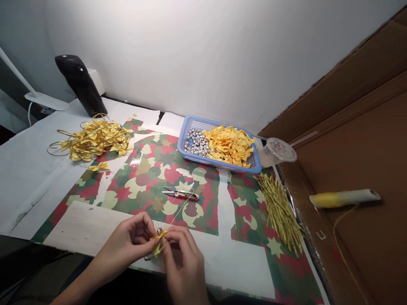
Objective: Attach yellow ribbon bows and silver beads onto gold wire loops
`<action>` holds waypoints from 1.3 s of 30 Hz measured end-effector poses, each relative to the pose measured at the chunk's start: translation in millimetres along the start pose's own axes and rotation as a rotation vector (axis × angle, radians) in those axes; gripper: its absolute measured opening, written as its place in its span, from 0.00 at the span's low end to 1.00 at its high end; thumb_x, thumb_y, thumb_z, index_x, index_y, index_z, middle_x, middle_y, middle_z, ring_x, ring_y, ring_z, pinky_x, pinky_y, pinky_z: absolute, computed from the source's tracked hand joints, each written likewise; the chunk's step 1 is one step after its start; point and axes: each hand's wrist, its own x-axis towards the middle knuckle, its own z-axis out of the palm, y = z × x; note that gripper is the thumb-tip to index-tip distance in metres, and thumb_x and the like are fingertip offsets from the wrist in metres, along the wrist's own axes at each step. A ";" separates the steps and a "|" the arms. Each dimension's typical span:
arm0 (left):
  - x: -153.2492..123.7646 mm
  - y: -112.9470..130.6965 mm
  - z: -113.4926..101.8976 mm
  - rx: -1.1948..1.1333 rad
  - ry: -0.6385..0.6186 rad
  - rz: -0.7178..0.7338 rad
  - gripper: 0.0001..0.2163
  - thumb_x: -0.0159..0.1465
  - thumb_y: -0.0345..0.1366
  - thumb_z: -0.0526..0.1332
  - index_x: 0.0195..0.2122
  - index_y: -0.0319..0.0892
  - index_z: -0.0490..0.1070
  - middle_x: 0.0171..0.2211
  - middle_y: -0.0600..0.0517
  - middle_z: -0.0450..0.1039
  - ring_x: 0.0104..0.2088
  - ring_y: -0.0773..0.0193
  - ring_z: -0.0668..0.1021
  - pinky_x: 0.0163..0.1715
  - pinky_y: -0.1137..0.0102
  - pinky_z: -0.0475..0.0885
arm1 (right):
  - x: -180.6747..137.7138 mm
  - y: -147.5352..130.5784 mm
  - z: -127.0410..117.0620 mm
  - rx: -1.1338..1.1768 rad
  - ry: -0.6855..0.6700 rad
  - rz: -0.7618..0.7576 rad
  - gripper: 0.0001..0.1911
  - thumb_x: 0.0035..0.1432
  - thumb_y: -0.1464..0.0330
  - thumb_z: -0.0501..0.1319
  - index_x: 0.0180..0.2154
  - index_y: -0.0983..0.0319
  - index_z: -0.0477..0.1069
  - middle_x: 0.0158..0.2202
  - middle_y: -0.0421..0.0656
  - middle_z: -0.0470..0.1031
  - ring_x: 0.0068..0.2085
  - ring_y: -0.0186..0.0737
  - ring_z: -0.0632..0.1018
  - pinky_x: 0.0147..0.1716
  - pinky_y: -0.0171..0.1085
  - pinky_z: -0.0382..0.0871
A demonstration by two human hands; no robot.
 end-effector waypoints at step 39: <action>-10.1 2.4 -10.2 0.209 -0.055 0.086 0.10 0.53 0.28 0.62 0.24 0.42 0.58 0.21 0.60 0.62 0.21 0.73 0.65 0.22 0.76 0.59 | 87.9 -47.2 -74.5 0.177 -0.117 -0.112 0.03 0.53 0.65 0.68 0.32 0.54 0.82 0.25 0.42 0.79 0.26 0.40 0.79 0.22 0.37 0.75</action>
